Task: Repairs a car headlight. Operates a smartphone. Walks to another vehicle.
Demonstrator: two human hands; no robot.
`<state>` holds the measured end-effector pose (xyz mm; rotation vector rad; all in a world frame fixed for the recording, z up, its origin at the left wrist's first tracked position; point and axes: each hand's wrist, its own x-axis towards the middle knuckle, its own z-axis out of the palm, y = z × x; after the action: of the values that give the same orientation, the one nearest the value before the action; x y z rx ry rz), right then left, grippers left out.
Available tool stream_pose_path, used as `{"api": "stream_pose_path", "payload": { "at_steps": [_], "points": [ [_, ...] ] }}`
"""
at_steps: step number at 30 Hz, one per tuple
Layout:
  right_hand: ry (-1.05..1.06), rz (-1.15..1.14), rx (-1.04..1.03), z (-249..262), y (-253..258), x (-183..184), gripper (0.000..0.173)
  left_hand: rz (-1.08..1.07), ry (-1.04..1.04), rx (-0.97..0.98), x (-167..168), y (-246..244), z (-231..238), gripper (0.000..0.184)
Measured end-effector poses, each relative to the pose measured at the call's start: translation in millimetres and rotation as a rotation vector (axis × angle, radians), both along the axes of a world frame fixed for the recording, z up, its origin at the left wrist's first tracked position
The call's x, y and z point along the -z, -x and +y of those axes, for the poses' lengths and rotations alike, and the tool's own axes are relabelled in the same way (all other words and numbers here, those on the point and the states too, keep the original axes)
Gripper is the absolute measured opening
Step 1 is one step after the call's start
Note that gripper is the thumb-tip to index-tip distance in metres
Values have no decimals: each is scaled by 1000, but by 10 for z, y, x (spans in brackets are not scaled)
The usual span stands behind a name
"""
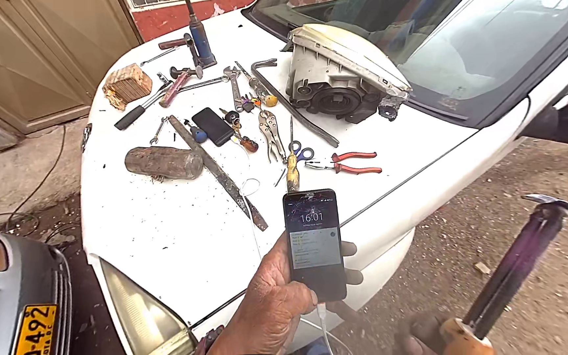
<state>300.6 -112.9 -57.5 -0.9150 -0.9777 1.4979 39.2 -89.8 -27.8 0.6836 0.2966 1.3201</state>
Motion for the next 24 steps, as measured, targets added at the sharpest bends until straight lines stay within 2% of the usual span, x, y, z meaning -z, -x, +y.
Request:
{"api": "stream_pose_path", "payload": {
  "at_steps": [15,24],
  "points": [
    [10,14,31,-23,-75,26,25,-3,40,15,11,-51,14,68],
    [32,27,51,-35,-105,49,26,5,39,27,38,-74,39,70]
  ]
}}
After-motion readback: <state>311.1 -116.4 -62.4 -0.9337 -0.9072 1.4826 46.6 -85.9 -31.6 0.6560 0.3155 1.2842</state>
